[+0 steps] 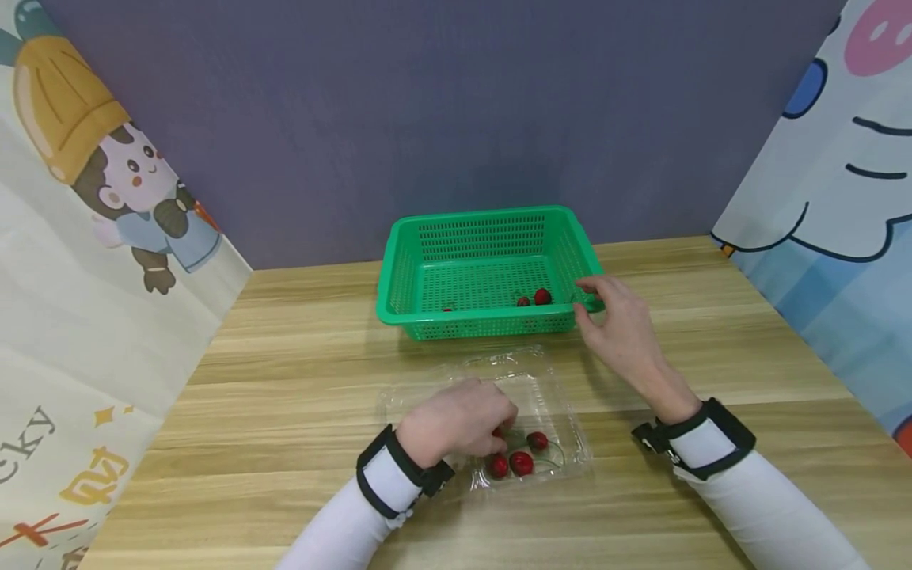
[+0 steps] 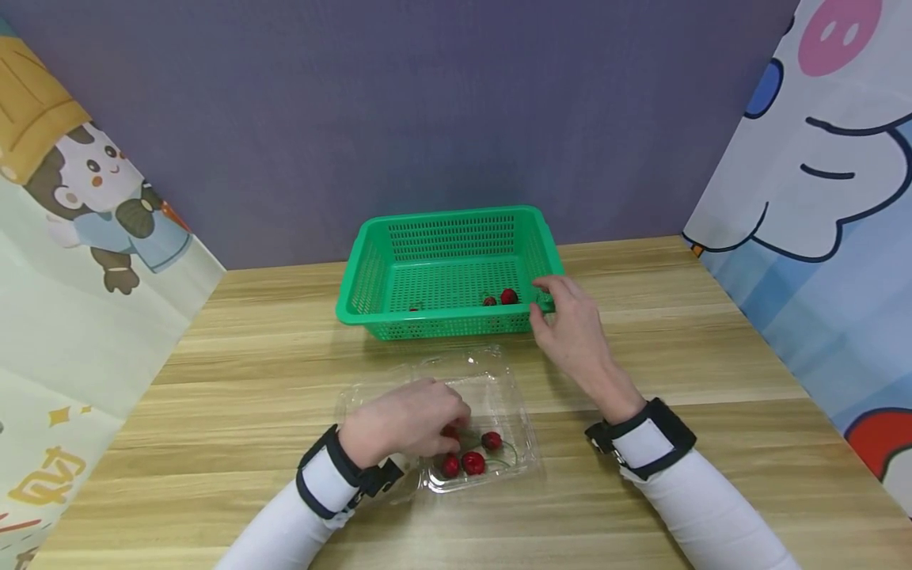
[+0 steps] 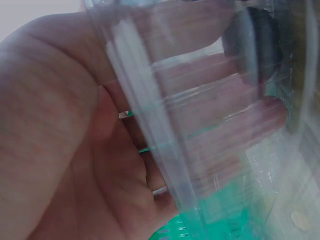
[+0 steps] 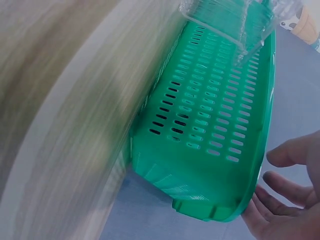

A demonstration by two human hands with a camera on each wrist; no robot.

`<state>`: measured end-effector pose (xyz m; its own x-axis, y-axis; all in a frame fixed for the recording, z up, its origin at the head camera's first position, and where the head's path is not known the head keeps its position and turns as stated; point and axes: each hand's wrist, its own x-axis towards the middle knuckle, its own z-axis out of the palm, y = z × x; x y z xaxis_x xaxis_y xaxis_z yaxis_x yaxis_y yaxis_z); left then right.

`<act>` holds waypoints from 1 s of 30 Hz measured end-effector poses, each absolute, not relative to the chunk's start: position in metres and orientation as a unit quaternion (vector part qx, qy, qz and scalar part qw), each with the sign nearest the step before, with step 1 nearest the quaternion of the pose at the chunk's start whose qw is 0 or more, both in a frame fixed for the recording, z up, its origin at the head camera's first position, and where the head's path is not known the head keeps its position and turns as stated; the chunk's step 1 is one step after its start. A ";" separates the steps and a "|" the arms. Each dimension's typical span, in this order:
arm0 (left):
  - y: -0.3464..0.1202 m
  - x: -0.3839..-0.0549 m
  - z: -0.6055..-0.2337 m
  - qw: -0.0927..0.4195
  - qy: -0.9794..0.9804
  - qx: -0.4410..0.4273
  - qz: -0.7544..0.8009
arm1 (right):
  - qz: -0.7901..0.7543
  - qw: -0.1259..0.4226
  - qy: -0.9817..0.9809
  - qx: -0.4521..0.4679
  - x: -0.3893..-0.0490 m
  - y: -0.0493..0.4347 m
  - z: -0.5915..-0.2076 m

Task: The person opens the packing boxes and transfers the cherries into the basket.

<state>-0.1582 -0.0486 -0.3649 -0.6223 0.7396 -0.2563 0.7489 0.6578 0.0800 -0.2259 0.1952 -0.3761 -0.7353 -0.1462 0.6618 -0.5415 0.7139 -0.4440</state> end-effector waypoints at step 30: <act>-0.049 -0.165 -0.359 0.089 0.879 0.467 0.041 | 0.312 0.317 -0.864 0.235 -0.227 0.195 -0.377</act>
